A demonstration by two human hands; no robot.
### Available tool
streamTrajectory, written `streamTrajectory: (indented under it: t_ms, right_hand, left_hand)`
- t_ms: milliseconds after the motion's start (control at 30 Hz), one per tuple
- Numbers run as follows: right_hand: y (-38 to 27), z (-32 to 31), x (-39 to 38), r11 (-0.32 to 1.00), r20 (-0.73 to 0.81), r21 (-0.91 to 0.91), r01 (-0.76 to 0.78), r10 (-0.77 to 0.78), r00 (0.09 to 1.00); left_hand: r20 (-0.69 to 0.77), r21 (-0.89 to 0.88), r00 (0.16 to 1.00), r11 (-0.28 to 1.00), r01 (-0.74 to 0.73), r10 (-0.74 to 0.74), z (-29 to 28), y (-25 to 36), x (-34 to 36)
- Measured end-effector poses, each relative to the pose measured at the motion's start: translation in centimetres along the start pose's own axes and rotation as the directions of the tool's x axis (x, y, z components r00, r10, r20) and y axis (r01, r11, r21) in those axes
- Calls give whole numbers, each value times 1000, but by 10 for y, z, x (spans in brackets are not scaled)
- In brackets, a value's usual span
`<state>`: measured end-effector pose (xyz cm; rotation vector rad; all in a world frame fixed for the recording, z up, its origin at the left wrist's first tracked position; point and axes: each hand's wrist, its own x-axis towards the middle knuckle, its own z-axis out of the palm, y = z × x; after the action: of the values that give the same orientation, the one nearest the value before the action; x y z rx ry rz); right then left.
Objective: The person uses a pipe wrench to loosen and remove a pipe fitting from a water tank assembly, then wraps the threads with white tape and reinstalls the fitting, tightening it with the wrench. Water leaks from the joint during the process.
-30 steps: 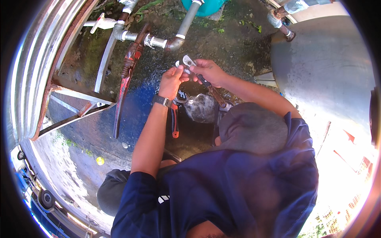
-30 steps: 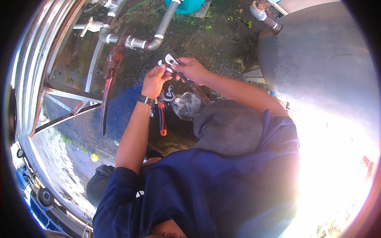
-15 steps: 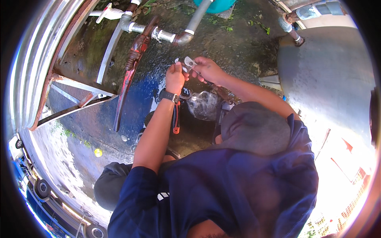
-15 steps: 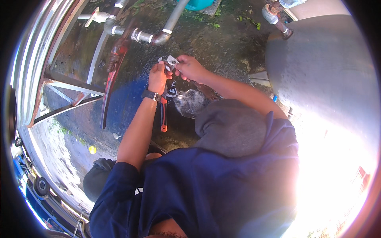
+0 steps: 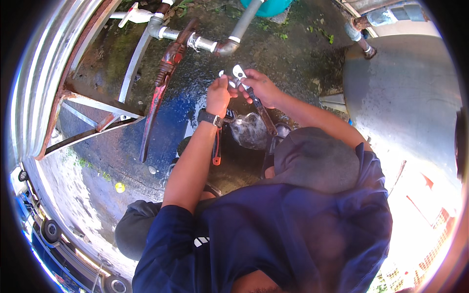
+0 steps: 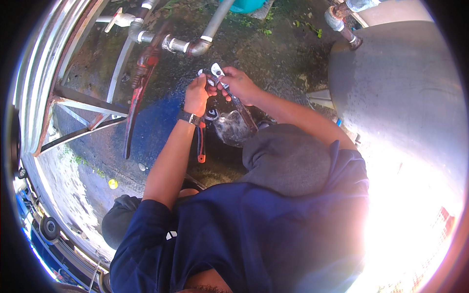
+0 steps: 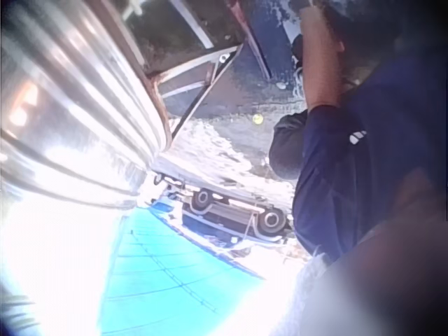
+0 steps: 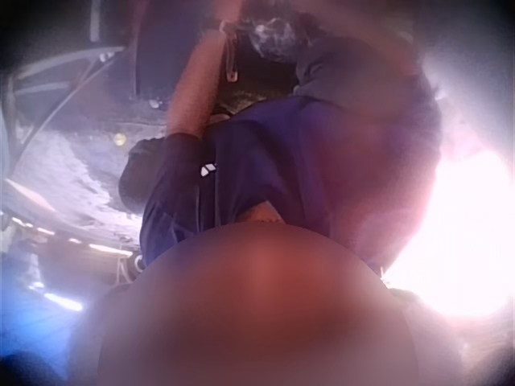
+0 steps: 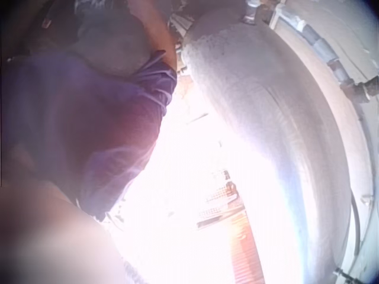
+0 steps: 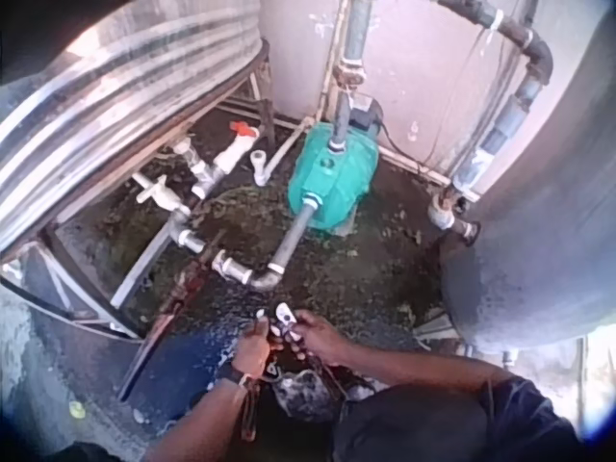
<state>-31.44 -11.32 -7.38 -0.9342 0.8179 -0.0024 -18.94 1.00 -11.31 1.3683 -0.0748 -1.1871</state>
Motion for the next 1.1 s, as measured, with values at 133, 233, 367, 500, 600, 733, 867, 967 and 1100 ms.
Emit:
streamTrajectory:
  t_ms: [133, 233, 367, 500, 600, 733, 867, 967, 1100]
  right_hand:
    - [2, -2, -1, 999, 35, -34, 9, -8, 999]
    - [7, -2, 1, 995, 9, 4, 103, -103, 995]
    - [10, -9, 5, 994, 36, -3, 111, -110, 993]
    - [11, -14, 6, 995, 78, 22, 94, -95, 992]
    - [11, -16, 4, 995, 102, 50, 86, -90, 991]
    - [9, -17, 3, 996, 119, 31, 84, -87, 989]
    - [7, -16, 0, 995, 142, -8, 101, -99, 985]
    - [5, -12, -4, 989, 127, -59, 135, -127, 984]
    - [1, -10, -8, 986, 110, -43, 162, -157, 981]
  left_hand:
    - [77, -63, 996, 997, 50, -45, -6, 2, 4]
    - [77, -141, 996, 988, 57, -47, -8, 2, 4]
    - [33, -112, 995, 989, 98, -95, -9, 4, 1]
    - [35, -120, 993, 986, 119, -116, -10, 10, 0]
    - [51, -101, 992, 987, 124, -120, -10, 14, -2]
    - [41, -110, 993, 987, 116, -112, -8, 14, -4]
    - [15, -4, 997, 997, 82, -82, -5, 12, -5]
    - [-20, -6, 995, 995, 103, -103, -3, 12, -8]
    - [23, 7, 999, 999, 41, -41, -2, 16, -10]
